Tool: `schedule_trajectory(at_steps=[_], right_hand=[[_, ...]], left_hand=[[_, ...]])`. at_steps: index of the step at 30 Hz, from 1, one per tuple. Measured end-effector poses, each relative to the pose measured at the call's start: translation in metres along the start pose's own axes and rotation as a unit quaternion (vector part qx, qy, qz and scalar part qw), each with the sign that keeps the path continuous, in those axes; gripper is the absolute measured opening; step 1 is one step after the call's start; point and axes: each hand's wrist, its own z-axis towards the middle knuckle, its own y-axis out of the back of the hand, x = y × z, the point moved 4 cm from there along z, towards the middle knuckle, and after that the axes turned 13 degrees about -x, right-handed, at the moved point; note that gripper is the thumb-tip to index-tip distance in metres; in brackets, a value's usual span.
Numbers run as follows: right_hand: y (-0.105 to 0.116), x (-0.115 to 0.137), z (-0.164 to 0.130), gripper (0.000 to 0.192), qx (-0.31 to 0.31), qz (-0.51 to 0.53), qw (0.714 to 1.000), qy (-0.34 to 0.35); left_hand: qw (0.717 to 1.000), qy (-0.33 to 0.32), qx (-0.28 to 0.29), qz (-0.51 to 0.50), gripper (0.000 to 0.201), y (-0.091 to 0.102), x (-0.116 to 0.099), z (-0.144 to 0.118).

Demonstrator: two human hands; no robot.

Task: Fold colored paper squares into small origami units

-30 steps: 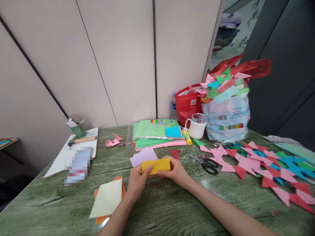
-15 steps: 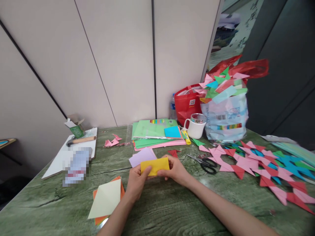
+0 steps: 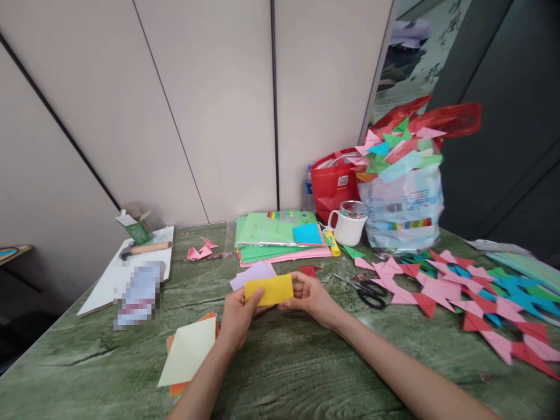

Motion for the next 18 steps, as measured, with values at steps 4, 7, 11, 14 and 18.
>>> schedule_trajectory(at_steps=[4, 7, 11, 14, 18], right_hand=[[0.001, 0.0, 0.0, 0.055, 0.007, 0.012, 1.0, -0.011], [0.0, 0.001, 0.0, 0.055, 0.014, 0.005, 1.0, -0.006], [0.001, 0.004, 0.002, 0.046, -0.009, -0.003, 1.0, 0.02], [0.005, 0.009, 0.003, 0.034, -0.054, -0.021, 0.995, 0.085], [0.006, 0.013, 0.0, 0.01, -0.066, -0.111, 0.975, 0.182]], left_hand=[[1.0, -0.011, -0.006, 0.009, 0.028, 0.002, 0.0, 0.003], [1.0, -0.003, -0.006, 0.008, 0.029, 0.004, 0.001, 0.004], [1.0, 0.0, -0.008, -0.005, 0.033, 0.006, -0.001, 0.006], [1.0, 0.003, -0.011, -0.006, 0.035, 0.006, -0.004, 0.006], [0.999, 0.021, 0.01, 0.03, 0.032, 0.003, -0.001, 0.004]])
